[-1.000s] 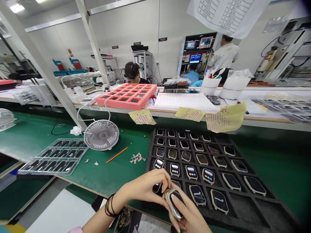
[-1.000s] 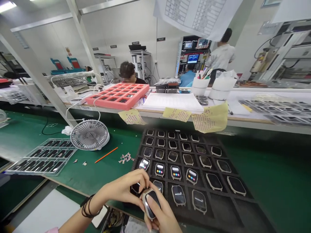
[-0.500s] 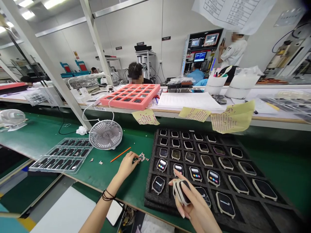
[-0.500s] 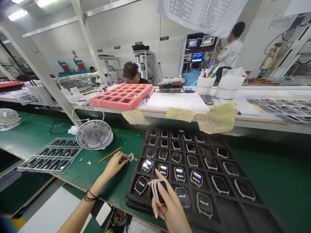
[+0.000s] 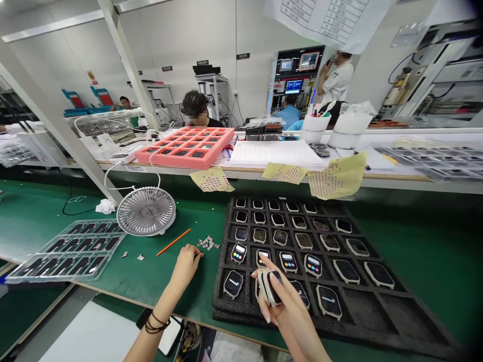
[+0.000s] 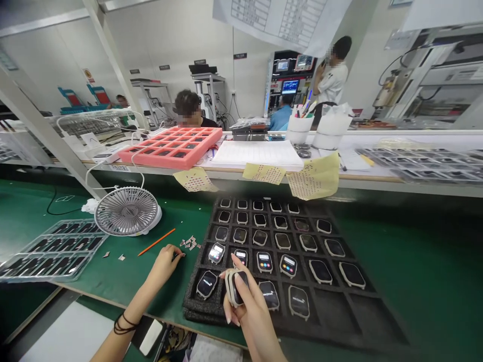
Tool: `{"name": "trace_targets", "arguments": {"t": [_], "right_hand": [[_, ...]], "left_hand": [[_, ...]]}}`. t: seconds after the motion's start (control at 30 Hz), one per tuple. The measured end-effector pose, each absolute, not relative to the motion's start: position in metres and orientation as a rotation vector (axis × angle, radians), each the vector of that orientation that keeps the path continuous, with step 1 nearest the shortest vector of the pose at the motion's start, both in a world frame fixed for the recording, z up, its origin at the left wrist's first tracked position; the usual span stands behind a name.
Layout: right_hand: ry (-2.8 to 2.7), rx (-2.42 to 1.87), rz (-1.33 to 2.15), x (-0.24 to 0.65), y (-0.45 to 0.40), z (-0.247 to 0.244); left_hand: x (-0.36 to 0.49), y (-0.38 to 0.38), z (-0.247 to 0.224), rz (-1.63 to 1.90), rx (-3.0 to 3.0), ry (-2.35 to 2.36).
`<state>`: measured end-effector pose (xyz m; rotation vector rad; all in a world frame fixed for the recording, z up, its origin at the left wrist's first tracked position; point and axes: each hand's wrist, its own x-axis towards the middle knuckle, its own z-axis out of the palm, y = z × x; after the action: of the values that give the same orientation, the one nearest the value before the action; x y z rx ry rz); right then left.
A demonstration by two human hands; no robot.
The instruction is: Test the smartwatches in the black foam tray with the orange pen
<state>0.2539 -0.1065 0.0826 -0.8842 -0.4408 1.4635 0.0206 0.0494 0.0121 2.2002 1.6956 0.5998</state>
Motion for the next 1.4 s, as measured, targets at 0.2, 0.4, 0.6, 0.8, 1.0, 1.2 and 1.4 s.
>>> {"name": "trace_targets", "arguments": {"t": [0.2,0.4,0.6,0.8,1.0,1.2,1.4], "right_hand": [[-0.44,-0.899,1.456,0.253,-0.11,0.078],[-0.43,-0.907,1.449,0.252,-0.112,0.078],[-0.41,-0.933,1.482,0.253,-0.112,0.08],[-0.436,-0.962,1.362,0.245,-0.109,0.074],[-0.473,-0.952,1.05,0.227,-0.104,0.076],[-0.485,-0.953,0.881,0.229,-0.108,0.072],[-0.531,-1.063,0.725,0.232,-0.109,0.07]], "left_hand": [[0.022,0.04,0.011,0.628,2.142,1.72],[0.022,0.037,0.011,0.68,2.081,1.744],[0.025,0.042,0.016,0.737,2.006,1.748],[0.046,0.025,0.049,0.867,1.884,1.667],[0.11,-0.035,0.098,1.029,1.617,0.881],[0.135,-0.043,0.105,1.023,1.604,0.828],[0.136,-0.047,0.112,0.915,1.689,0.848]]}}
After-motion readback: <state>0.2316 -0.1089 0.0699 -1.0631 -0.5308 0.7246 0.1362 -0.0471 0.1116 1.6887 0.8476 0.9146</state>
